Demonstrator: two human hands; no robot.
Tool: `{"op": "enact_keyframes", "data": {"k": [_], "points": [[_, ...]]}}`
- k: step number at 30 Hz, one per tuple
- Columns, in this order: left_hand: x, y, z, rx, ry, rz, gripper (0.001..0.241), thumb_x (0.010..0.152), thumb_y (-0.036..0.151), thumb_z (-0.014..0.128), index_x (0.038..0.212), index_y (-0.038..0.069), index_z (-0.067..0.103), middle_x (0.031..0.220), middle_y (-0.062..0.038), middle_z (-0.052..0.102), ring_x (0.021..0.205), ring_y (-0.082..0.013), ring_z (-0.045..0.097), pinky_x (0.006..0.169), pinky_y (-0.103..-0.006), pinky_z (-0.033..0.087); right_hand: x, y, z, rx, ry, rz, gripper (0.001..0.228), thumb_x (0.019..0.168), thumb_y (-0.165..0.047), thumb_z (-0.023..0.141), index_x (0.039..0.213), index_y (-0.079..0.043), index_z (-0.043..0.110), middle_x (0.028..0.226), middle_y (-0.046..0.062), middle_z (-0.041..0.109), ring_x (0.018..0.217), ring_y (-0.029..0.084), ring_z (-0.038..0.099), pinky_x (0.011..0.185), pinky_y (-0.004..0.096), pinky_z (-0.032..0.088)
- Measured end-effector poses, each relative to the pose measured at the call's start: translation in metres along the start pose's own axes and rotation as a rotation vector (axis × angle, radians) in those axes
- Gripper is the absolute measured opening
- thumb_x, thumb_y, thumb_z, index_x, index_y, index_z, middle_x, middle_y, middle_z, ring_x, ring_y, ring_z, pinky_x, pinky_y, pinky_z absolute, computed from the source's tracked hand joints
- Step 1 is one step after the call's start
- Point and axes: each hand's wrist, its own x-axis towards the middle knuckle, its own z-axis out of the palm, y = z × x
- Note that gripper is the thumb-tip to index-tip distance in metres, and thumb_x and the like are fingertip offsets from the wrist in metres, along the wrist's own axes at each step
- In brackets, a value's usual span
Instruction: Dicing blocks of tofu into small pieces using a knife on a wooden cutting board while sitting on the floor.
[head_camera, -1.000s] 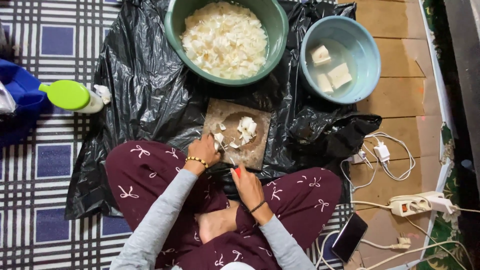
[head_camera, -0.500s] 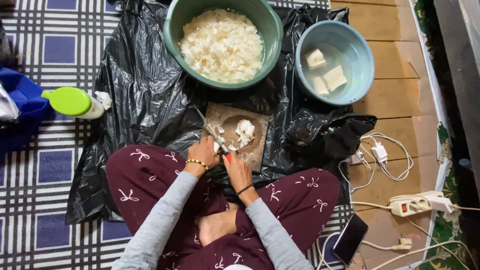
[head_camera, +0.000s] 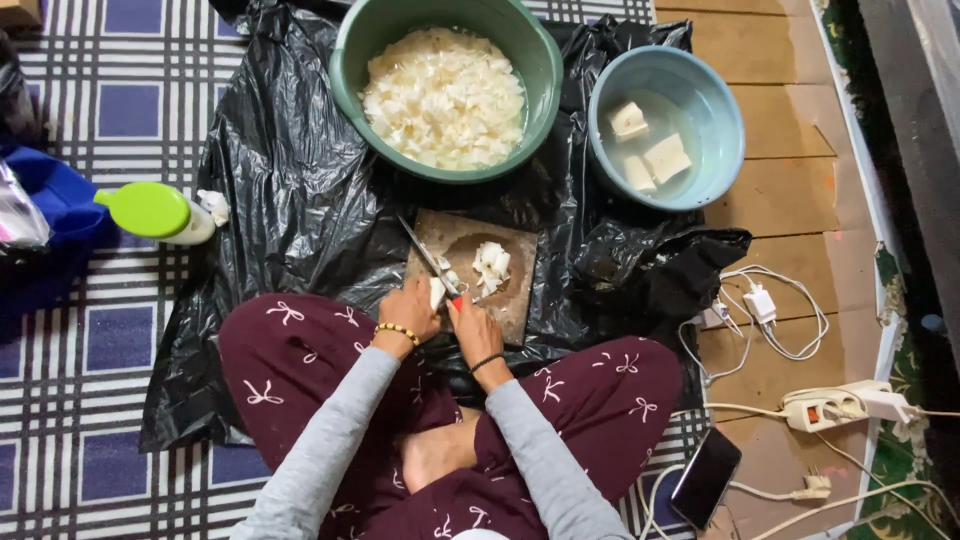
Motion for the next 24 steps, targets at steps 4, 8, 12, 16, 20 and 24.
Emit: {"op": "enact_keyframes", "data": {"k": [4,8,12,16,20,24], "points": [[0.003,-0.005,-0.001,-0.035,-0.041,0.011,0.069,0.078,0.050,0.065,0.130,0.009,0.044,0.130,-0.012,0.057,0.096,-0.0408,0.071,0.088,-0.0487,0.060,-0.011,-0.001,-0.011,0.028,-0.012,0.018,0.047,0.105,-0.049,0.043,0.107,-0.004,0.056,0.076,0.025,0.071,0.076,0.046,0.073,0.069,0.057,0.057],[0.001,-0.005,0.002,-0.081,-0.051,-0.015,0.066,0.077,0.046,0.067,0.126,0.007,0.047,0.125,-0.014,0.058,0.097,-0.0452,0.068,0.085,-0.0541,0.060,-0.049,-0.017,-0.043,0.090,-0.024,0.019,0.043,0.107,-0.046,0.042,0.100,-0.006,0.056,0.074,0.022,0.069,0.068,0.039,0.071,0.061,0.047,0.057],[-0.003,-0.003,-0.009,-0.073,-0.075,-0.030,0.067,0.078,0.047,0.066,0.130,0.007,0.050,0.123,-0.013,0.059,0.098,-0.0433,0.068,0.084,-0.0541,0.060,-0.079,-0.024,-0.071,0.110,-0.126,0.062,0.043,0.105,-0.049,0.042,0.108,-0.008,0.056,0.088,0.026,0.072,0.084,0.046,0.072,0.070,0.058,0.057],[-0.005,-0.001,-0.015,-0.069,-0.086,-0.015,0.068,0.078,0.045,0.067,0.131,0.006,0.051,0.122,-0.014,0.059,0.098,-0.0441,0.068,0.083,-0.0546,0.060,-0.083,-0.010,-0.064,0.073,-0.181,0.086,0.042,0.104,-0.052,0.040,0.107,-0.013,0.054,0.088,0.021,0.074,0.084,0.042,0.074,0.070,0.053,0.060],[-0.003,-0.002,-0.004,-0.085,-0.033,-0.006,0.074,0.076,0.045,0.068,0.134,0.004,0.050,0.123,-0.015,0.059,0.097,-0.0457,0.067,0.081,-0.0567,0.061,-0.073,-0.009,-0.053,0.071,-0.145,0.056,0.041,0.105,-0.047,0.042,0.109,-0.008,0.056,0.085,0.022,0.074,0.080,0.042,0.074,0.067,0.052,0.059],[-0.003,0.001,-0.004,-0.073,-0.009,-0.017,0.067,0.075,0.043,0.070,0.127,0.004,0.052,0.117,-0.015,0.060,0.095,-0.0460,0.067,0.080,-0.0563,0.061,-0.058,-0.008,-0.038,0.033,-0.050,0.004,0.043,0.107,-0.046,0.042,0.111,-0.005,0.058,0.080,0.023,0.073,0.071,0.039,0.075,0.061,0.048,0.060]]}}
